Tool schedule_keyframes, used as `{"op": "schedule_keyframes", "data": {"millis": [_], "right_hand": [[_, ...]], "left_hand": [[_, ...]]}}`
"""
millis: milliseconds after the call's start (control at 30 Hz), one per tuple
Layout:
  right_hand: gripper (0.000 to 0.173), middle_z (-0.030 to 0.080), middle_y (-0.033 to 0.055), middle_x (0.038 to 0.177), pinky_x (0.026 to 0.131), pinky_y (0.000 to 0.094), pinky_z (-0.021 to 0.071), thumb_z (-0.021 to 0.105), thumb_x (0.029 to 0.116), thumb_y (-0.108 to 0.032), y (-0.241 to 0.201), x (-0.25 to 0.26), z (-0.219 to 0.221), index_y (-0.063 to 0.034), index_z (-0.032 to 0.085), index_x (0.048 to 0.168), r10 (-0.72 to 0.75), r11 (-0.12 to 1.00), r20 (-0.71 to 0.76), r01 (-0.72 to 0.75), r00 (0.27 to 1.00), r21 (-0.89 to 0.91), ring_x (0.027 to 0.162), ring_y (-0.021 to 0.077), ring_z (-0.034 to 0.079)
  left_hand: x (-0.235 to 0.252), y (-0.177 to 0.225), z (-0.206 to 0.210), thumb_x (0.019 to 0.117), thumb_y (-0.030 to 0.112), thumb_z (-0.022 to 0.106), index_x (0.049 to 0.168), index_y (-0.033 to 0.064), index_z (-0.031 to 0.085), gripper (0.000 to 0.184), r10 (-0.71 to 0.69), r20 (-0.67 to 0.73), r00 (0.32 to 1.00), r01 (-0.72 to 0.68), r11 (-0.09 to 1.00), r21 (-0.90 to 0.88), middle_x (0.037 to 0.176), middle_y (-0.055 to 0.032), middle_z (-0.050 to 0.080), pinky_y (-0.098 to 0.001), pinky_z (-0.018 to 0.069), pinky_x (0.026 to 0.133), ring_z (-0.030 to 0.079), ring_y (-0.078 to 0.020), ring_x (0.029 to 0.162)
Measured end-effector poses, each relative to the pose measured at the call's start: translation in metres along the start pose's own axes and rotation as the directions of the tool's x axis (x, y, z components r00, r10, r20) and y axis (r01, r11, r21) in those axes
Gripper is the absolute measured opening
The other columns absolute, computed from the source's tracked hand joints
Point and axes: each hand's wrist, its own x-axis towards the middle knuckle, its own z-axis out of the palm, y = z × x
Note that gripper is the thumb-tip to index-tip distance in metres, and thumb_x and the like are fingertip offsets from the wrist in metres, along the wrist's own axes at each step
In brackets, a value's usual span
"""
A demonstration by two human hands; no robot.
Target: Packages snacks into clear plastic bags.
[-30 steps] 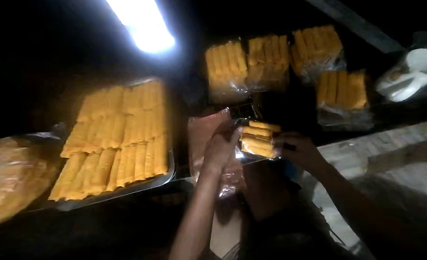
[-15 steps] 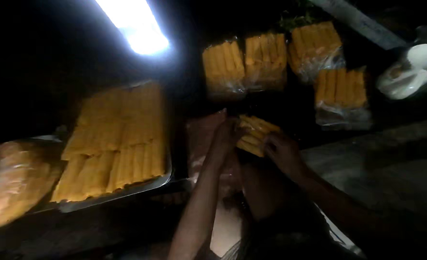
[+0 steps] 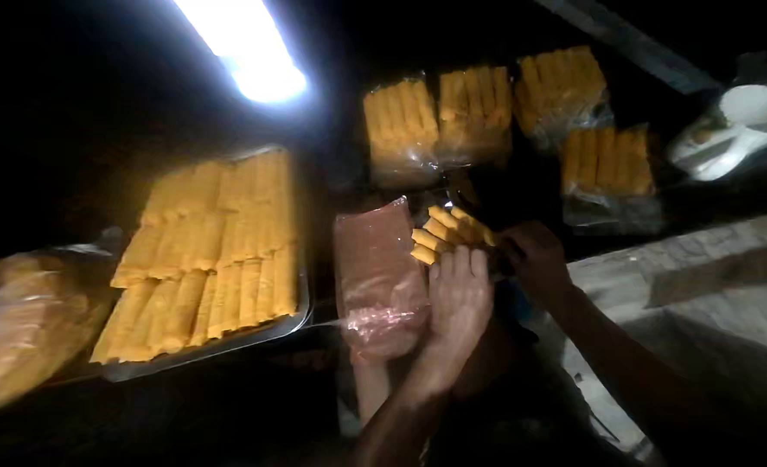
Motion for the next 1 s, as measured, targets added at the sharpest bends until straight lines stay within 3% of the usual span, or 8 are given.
{"op": "schedule_keyframes", "data": {"millis": [67, 167, 367, 433, 600, 733, 867, 1000], "right_hand": [[0.021, 0.071, 0.0224, 0.106, 0.091, 0.0545, 0.0556, 0.059, 0.1003, -0.011, -0.008, -0.007, -0.008, 0.004, 0.072, 0.107, 0.032, 0.999, 0.074, -0.033, 0.997, 0.022, 0.101, 0.0386, 0.069], [0.021, 0.073, 0.0195, 0.096, 0.082, 0.047, 0.0603, 0.061, 0.0964, -0.013, -0.015, -0.031, -0.004, 0.0027, 0.075, 0.099, -0.084, 0.996, -0.014, 0.084, 0.996, -0.041, 0.09, 0.0345, 0.073], [0.018, 0.073, 0.0153, 0.089, 0.08, 0.0364, 0.0597, 0.062, 0.0942, -0.014, -0.021, -0.054, 0.01, -0.0003, 0.073, 0.094, -0.165, 0.982, -0.128, 0.175, 0.978, 0.071, 0.084, 0.0262, 0.072], [0.018, 0.073, 0.0148, 0.089, 0.08, 0.0366, 0.0594, 0.061, 0.0941, -0.014, -0.022, -0.054, 0.008, -0.0009, 0.074, 0.094, -0.188, 0.978, -0.136, 0.198, 0.973, 0.063, 0.084, 0.0262, 0.072], [0.017, 0.074, 0.0157, 0.088, 0.079, 0.0383, 0.06, 0.063, 0.0904, -0.012, -0.022, -0.055, 0.004, -0.0001, 0.075, 0.092, -0.211, 0.974, -0.112, 0.218, 0.971, 0.055, 0.084, 0.0278, 0.072], [0.014, 0.071, 0.0143, 0.084, 0.076, 0.0346, 0.0594, 0.063, 0.0887, -0.012, -0.023, -0.054, 0.01, -0.0014, 0.071, 0.087, -0.222, 0.969, -0.149, 0.235, 0.964, 0.074, 0.081, 0.0248, 0.071], [0.02, 0.072, 0.0208, 0.102, 0.086, 0.0478, 0.058, 0.067, 0.0845, -0.01, -0.033, -0.039, 0.007, 0.0015, 0.07, 0.101, -0.179, 0.982, -0.104, 0.183, 0.978, 0.035, 0.097, 0.0371, 0.07], [0.04, 0.065, 0.021, 0.131, 0.105, 0.059, 0.0477, 0.076, 0.0876, -0.025, -0.029, -0.016, 0.016, -0.0035, 0.069, 0.121, -0.206, 0.977, 0.067, 0.202, 0.976, 0.065, 0.127, 0.041, 0.059]], "left_hand": [[-0.006, -0.005, -0.008, 0.0878, 0.002, 0.068, 0.114, -0.001, 0.07, 0.027, -0.011, 0.025, 1.0, 0.01, 0.999, 0.031, 0.107, -0.0225, 0.07, -0.0562, 0.0562, 0.081, 0.069, -0.0418, 0.099], [-0.019, -0.019, -0.026, 0.0859, -0.001, 0.068, 0.111, 0.0, 0.073, 0.026, 0.027, -0.002, 1.0, -0.027, 0.997, 0.069, 0.107, -0.0217, 0.072, -0.0557, 0.0562, 0.082, 0.07, -0.0419, 0.098], [-0.024, -0.017, -0.014, 0.0923, 0.028, 0.069, 0.104, 0.0034, 0.072, 0.028, 0.145, -0.011, 0.989, -0.144, 0.987, 0.071, 0.102, -0.0178, 0.072, -0.0531, 0.055, 0.077, 0.07, -0.0376, 0.094], [-0.018, -0.013, -0.003, 0.0923, 0.023, 0.069, 0.102, 0.0035, 0.072, 0.022, 0.178, -0.033, 0.983, -0.176, 0.983, 0.059, 0.099, -0.0165, 0.072, -0.0499, 0.0556, 0.076, 0.07, -0.036, 0.092], [0.001, -0.011, 0.009, 0.091, 0.007, 0.067, 0.103, -0.0002, 0.073, 0.016, 0.069, -0.053, 0.996, -0.068, 0.997, 0.02, 0.1, -0.0204, 0.071, -0.0538, 0.0565, 0.077, 0.07, -0.0398, 0.093], [0.007, -0.014, 0.013, 0.0952, 0.015, 0.066, 0.106, -0.0003, 0.073, 0.02, 0.002, -0.056, 0.998, -0.002, 1.0, 0.003, 0.102, -0.0214, 0.071, -0.0554, 0.0559, 0.081, 0.068, -0.0418, 0.098], [-0.013, -0.016, -0.004, 0.0933, 0.019, 0.068, 0.105, -0.0004, 0.072, 0.023, -0.034, -0.096, 0.995, 0.039, 0.998, 0.049, 0.101, -0.0218, 0.07, -0.0541, 0.0567, 0.077, 0.069, -0.0415, 0.093], [-0.042, -0.026, -0.018, 0.0908, 0.01, 0.07, 0.11, -0.0059, 0.069, 0.025, -0.14, -0.031, 0.99, 0.142, 0.987, 0.069, 0.106, -0.0263, 0.069, -0.0555, 0.0565, 0.085, 0.069, -0.0441, 0.099]]}}
